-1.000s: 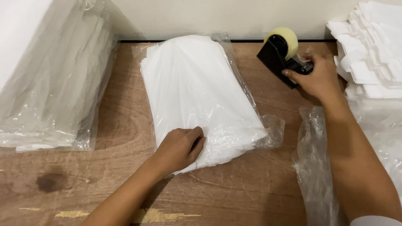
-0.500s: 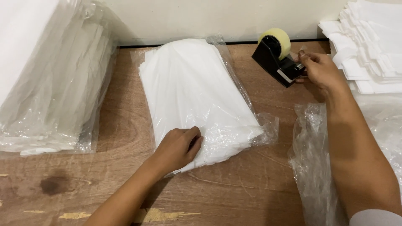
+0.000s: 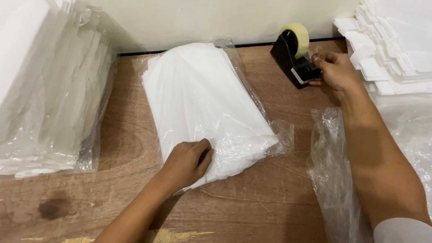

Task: Folding white plastic bags and organizing them into neat stacks or clear plastic sleeves on a wooden workbench.

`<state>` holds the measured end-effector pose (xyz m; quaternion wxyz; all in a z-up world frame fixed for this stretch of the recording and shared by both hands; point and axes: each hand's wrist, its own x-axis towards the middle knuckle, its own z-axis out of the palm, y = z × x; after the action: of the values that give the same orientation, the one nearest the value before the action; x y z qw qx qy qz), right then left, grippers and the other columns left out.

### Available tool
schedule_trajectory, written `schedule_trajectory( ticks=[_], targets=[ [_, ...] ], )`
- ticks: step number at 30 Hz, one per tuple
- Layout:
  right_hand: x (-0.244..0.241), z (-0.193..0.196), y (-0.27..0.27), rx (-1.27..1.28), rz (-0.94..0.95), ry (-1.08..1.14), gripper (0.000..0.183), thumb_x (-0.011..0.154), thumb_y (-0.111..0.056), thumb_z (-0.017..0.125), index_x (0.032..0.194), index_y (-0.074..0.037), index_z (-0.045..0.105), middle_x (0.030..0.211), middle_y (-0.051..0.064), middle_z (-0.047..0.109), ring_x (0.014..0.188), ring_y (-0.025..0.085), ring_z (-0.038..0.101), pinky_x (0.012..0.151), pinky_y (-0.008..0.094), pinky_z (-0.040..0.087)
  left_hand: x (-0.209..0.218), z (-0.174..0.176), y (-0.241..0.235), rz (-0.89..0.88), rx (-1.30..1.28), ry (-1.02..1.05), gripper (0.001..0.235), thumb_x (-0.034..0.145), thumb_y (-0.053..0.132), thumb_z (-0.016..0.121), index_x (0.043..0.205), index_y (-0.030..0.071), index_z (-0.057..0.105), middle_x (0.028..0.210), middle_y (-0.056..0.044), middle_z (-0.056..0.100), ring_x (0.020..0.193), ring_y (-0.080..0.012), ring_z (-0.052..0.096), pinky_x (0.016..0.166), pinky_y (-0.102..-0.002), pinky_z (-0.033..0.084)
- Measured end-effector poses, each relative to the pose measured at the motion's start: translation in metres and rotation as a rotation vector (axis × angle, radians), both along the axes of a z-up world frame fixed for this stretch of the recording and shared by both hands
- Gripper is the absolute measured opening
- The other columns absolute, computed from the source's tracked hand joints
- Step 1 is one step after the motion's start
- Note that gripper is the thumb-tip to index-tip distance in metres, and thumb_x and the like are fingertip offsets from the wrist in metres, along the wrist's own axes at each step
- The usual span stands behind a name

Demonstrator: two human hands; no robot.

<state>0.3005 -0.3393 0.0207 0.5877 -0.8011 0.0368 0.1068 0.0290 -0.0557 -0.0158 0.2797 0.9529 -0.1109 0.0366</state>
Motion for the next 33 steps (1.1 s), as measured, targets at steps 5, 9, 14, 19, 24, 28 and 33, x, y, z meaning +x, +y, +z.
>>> schedule_trajectory(
  ticks=[5,9,14,19,24,28,33],
  targets=[
    [0.003,-0.002,-0.001,0.048,-0.069,0.041,0.018,0.098,-0.023,0.055,0.107,-0.009,0.052,0.109,0.008,0.062,0.092,0.017,0.066,0.072,0.031,0.064,-0.001,0.003,0.0,-0.007,-0.009,-0.005,0.019,0.093,0.015,0.051,0.076,0.007,0.049,0.052,-0.006,0.05,0.042,-0.0241,0.042,0.044,-0.036,0.032],
    [0.01,-0.006,-0.004,0.118,-0.16,0.104,0.055,0.094,-0.026,0.059,0.138,-0.006,0.032,0.118,0.01,0.059,0.095,0.022,0.068,0.072,0.035,0.067,0.0,0.001,0.0,-0.011,-0.006,-0.028,0.019,0.093,0.014,0.051,0.076,0.006,0.049,0.052,-0.006,0.051,0.041,-0.0246,0.042,0.043,-0.037,0.031],
    [0.008,-0.005,-0.001,0.134,-0.127,0.071,0.019,0.097,-0.022,0.055,0.107,-0.009,0.046,0.103,0.008,0.06,0.08,0.019,0.067,0.066,0.039,0.066,0.0,-0.002,0.0,-0.018,-0.001,-0.026,0.019,0.093,0.014,0.051,0.075,0.007,0.049,0.053,-0.006,0.051,0.042,-0.0242,0.043,0.043,-0.037,0.032],
    [0.006,-0.003,-0.002,0.147,-0.15,0.087,0.022,0.095,-0.016,0.054,0.114,-0.009,0.045,0.105,0.005,0.057,0.08,0.012,0.062,0.068,0.034,0.067,0.0,-0.002,0.001,-0.007,0.004,-0.022,0.018,0.092,0.015,0.051,0.076,0.007,0.049,0.053,-0.006,0.051,0.042,-0.0255,0.044,0.043,-0.037,0.033],
    [0.024,-0.035,-0.019,0.361,-0.132,-0.104,0.017,0.078,-0.011,0.062,0.084,0.0,0.049,0.075,0.014,0.054,0.064,0.033,0.066,0.058,0.06,0.06,0.004,0.012,-0.002,0.058,-0.072,0.15,0.014,0.087,0.011,0.054,0.083,0.001,0.064,0.052,-0.016,0.06,0.046,-0.0292,0.061,0.042,-0.033,0.046],
    [0.028,-0.037,-0.017,0.415,-0.111,-0.099,0.02,0.079,-0.011,0.06,0.09,0.0,0.048,0.079,0.014,0.055,0.075,0.036,0.069,0.062,0.063,0.058,0.004,0.016,-0.003,0.074,-0.084,0.144,0.014,0.087,0.01,0.054,0.083,0.001,0.064,0.052,-0.015,0.061,0.045,-0.0271,0.062,0.042,-0.031,0.047],
    [0.015,-0.034,-0.016,0.573,-0.093,-0.093,0.018,0.077,-0.002,0.058,0.081,-0.001,0.04,0.094,0.018,0.057,0.073,0.033,0.061,0.062,0.069,0.055,0.002,0.019,-0.002,0.054,-0.085,0.178,0.016,0.088,0.012,0.053,0.088,0.0,0.064,0.055,-0.016,0.062,0.049,-0.0284,0.062,0.045,-0.033,0.047]
  ],
)
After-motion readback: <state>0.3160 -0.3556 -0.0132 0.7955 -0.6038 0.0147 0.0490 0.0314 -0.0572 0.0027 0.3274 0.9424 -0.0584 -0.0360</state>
